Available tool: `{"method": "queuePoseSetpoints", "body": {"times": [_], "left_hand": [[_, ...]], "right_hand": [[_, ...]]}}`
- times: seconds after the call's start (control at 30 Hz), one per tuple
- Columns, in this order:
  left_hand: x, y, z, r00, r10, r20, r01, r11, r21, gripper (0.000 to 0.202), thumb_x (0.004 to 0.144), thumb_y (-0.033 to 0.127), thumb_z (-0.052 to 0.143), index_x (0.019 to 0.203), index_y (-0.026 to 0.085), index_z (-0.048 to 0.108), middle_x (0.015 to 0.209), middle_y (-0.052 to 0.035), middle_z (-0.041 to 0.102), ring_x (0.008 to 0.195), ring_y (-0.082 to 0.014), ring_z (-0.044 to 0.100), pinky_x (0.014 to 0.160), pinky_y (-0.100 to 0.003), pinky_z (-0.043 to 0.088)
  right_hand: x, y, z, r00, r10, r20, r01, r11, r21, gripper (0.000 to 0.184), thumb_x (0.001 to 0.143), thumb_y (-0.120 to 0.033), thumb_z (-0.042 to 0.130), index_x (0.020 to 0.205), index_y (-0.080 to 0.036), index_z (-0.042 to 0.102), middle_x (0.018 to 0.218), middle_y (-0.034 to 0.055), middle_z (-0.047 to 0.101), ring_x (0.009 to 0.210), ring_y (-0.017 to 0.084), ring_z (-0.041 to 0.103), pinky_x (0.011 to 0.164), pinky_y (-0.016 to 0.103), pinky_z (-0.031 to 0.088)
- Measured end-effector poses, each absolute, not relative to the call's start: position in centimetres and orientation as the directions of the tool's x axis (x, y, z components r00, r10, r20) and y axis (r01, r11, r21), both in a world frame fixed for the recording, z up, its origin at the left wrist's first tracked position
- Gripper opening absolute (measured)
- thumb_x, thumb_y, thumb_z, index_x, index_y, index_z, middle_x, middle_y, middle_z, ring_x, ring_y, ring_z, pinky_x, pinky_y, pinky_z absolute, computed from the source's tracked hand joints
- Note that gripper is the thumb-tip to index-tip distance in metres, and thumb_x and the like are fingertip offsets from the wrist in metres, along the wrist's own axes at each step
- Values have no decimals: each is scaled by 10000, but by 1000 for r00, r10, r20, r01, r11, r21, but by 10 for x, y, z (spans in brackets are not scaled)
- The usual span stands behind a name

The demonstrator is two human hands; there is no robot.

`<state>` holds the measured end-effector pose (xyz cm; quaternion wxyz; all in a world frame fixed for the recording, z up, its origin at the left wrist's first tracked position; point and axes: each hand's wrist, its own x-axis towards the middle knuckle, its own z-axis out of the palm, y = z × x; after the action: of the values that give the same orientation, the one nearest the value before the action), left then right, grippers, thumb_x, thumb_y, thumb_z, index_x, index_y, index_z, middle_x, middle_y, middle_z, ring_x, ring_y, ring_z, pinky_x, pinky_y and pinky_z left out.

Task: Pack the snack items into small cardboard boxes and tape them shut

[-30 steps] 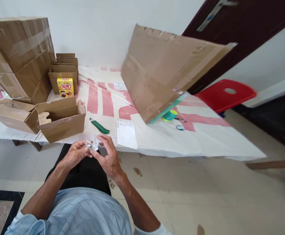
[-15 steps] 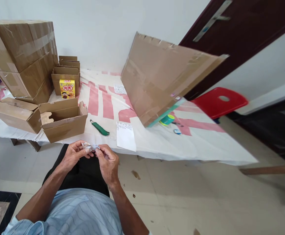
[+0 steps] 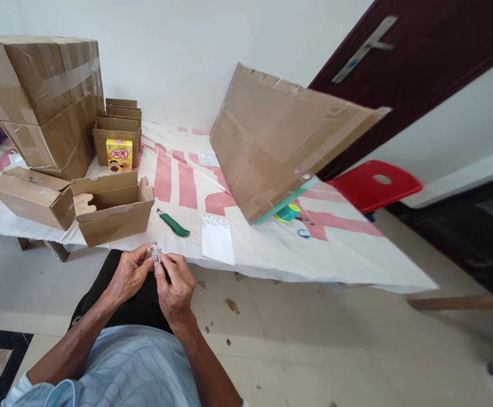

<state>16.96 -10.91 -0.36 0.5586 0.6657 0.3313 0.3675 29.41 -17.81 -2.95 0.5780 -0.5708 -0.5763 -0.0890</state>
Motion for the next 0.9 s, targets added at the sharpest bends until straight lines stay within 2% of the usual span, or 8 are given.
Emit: {"method": "queuePoseSetpoints", "body": {"times": [0.23,0.43,0.5,0.57,0.7,0.8,0.9], "left_hand": [[163,-108,4,572,806,156,-43,-161,986,452,1021,439,591,1302,120,745,1087,-86,789,1065,-259,708,1026,-334,533],[165,-106,-2,559,814,157,-135,-98,986,415,978,536,694,1078,140,766,956,-46,738,916,-207,673,902,-292,564],[165,-103,-4,534,835,133,-152,-60,987,450,971,577,685,1015,138,774,920,-50,733,882,-205,681,852,-290,583],[164,-101,-5,549,829,108,-180,-9,984,500,947,624,690,1015,138,786,920,-60,742,845,-210,699,790,-298,610],[161,-99,-2,611,784,111,-201,18,979,565,916,670,708,1076,137,809,981,-84,765,813,-212,713,715,-307,637],[158,-99,1,666,737,111,-172,7,985,582,920,678,707,1102,136,817,1019,-87,771,741,-181,694,701,-306,631],[153,-97,3,729,678,97,-129,-3,992,597,962,685,652,1156,143,811,1001,-78,772,740,-181,698,719,-303,616]], "right_hand": [[292,-177,-41,207,526,825,852,318,-416,414,1061,-189,600,1466,-234,675,1131,137,686,1039,242,710,880,399,642],[281,-181,-42,216,568,794,856,281,-434,442,1063,-204,587,1498,-238,656,1185,158,673,1103,269,685,945,447,625],[279,-183,-41,236,582,778,810,324,-488,412,1057,-206,593,1456,-242,686,1191,149,677,1111,265,686,944,440,623],[280,-185,-37,305,619,724,721,347,-600,347,1057,-243,599,1380,-243,725,1177,128,690,1073,249,693,924,421,621],[288,-185,-25,465,756,460,438,255,-862,260,1048,-386,625,1165,-218,785,1131,97,720,989,222,697,876,367,605],[293,-182,-19,421,845,329,281,223,-933,286,1010,-461,671,993,-210,808,1044,79,739,971,219,697,856,334,586],[295,-180,-18,411,863,294,225,217,-950,286,984,-472,707,921,-214,813,990,64,736,927,208,687,814,315,571]]}}
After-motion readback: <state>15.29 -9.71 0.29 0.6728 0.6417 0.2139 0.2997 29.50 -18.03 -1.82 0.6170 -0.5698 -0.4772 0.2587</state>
